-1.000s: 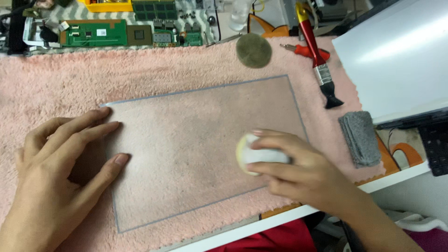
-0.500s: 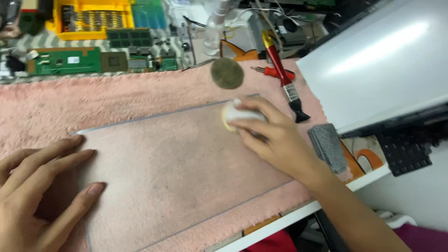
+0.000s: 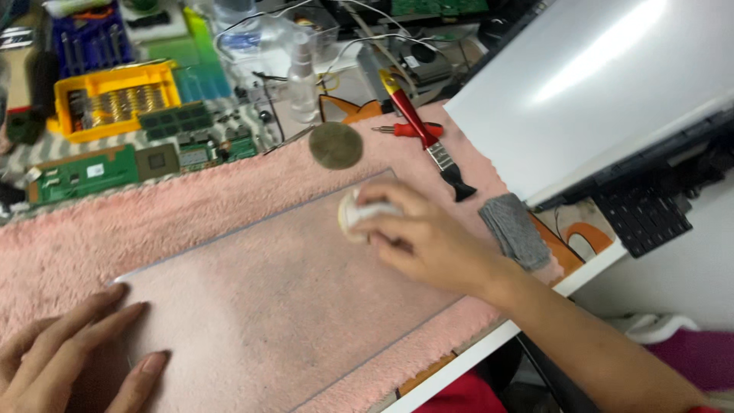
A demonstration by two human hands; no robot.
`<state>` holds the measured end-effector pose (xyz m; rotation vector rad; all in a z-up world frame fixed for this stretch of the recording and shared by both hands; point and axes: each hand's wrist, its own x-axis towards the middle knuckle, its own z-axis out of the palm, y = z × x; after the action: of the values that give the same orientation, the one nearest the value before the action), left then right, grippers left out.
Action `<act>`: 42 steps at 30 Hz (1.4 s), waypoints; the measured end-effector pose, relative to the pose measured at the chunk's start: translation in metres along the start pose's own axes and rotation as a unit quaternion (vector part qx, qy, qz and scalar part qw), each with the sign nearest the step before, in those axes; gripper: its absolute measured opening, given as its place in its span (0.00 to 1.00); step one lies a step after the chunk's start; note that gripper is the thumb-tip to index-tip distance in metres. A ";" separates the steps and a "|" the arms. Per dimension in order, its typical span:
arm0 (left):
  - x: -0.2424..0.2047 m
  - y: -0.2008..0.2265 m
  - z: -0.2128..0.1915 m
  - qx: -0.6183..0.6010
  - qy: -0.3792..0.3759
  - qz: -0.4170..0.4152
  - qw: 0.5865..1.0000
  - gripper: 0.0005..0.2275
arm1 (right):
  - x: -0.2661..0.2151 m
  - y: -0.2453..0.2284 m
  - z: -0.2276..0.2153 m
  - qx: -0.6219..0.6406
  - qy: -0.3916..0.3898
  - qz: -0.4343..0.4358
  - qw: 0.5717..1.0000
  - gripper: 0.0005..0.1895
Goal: The person cleans a rectangular translucent screen panel on a pink towel using a green sponge, a gray cloth, and a white polishing pad. They repeatedly wipe the surface, lift the panel to inspect it, and continue polishing until the end of the clip.
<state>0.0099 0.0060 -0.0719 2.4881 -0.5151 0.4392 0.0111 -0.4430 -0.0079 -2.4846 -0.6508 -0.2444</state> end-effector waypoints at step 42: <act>0.024 0.070 -0.057 -0.081 -0.081 -0.098 0.989 0.09 | -0.030 -0.110 0.031 -0.017 0.021 -0.142 0.990 0.16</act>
<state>-0.0116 -0.0214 0.0144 2.3982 -0.3488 0.1136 -0.0687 -0.3572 0.0086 -2.4067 -0.9895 -0.4165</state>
